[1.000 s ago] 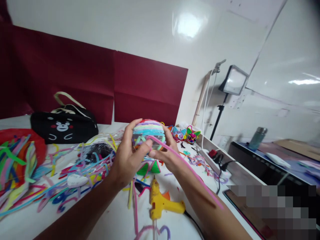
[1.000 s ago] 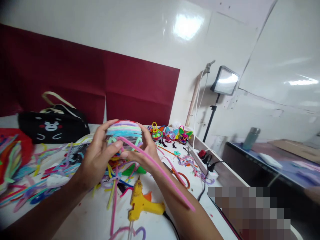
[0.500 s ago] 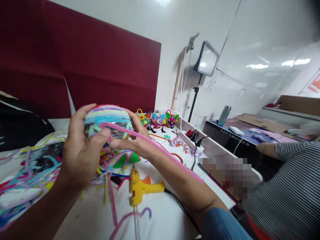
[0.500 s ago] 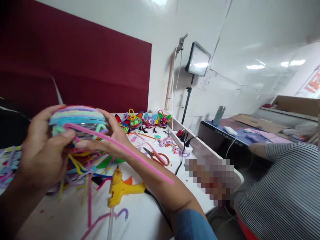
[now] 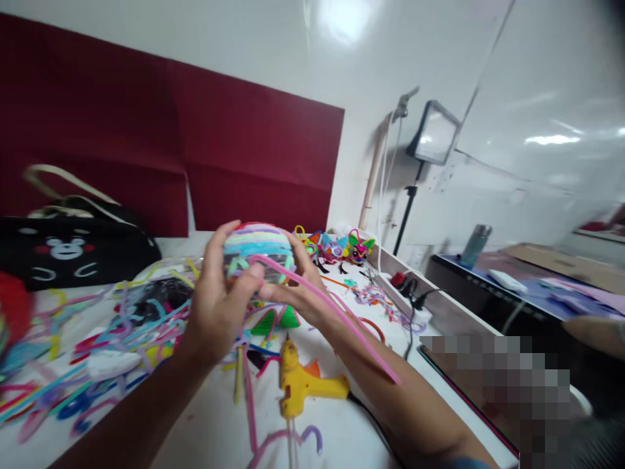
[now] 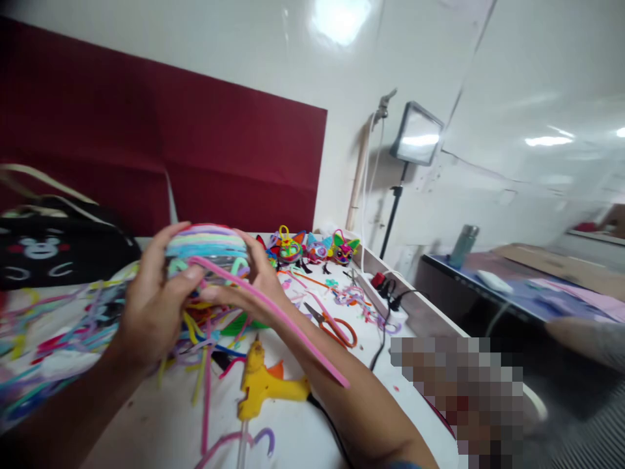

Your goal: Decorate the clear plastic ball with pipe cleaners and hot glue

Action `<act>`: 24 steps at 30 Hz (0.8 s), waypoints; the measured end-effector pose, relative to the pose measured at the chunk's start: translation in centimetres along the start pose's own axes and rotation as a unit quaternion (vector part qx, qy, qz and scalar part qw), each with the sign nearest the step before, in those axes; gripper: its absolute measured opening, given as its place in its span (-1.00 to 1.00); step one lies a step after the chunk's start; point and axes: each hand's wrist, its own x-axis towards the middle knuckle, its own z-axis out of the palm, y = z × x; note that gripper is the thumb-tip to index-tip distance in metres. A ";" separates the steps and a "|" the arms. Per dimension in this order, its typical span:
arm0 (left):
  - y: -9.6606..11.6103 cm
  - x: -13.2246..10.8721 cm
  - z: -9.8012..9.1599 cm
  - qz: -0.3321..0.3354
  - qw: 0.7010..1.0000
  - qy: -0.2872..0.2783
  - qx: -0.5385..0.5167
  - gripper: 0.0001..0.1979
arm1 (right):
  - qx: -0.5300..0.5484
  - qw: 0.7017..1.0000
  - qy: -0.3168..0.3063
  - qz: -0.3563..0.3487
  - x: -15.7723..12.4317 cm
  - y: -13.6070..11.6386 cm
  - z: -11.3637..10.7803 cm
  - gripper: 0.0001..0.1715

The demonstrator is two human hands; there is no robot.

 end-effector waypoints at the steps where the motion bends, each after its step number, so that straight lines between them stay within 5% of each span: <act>1: 0.6 0.1 0.0 -0.022 1.000 0.008 0.002 -0.38 | 0.004 1.000 0.004 -0.001 -0.1 0.1 0.0 0.11; 6: 2.1 0.1 -0.1 -0.042 0.999 0.004 0.008 -0.33 | 0.027 0.999 -0.014 0.015 -0.3 0.1 0.2 0.08; 24: 2.0 0.0 -0.7 -0.013 1.000 0.004 0.017 -0.32 | 0.023 0.997 -0.061 -0.040 -0.2 0.4 -0.8 0.05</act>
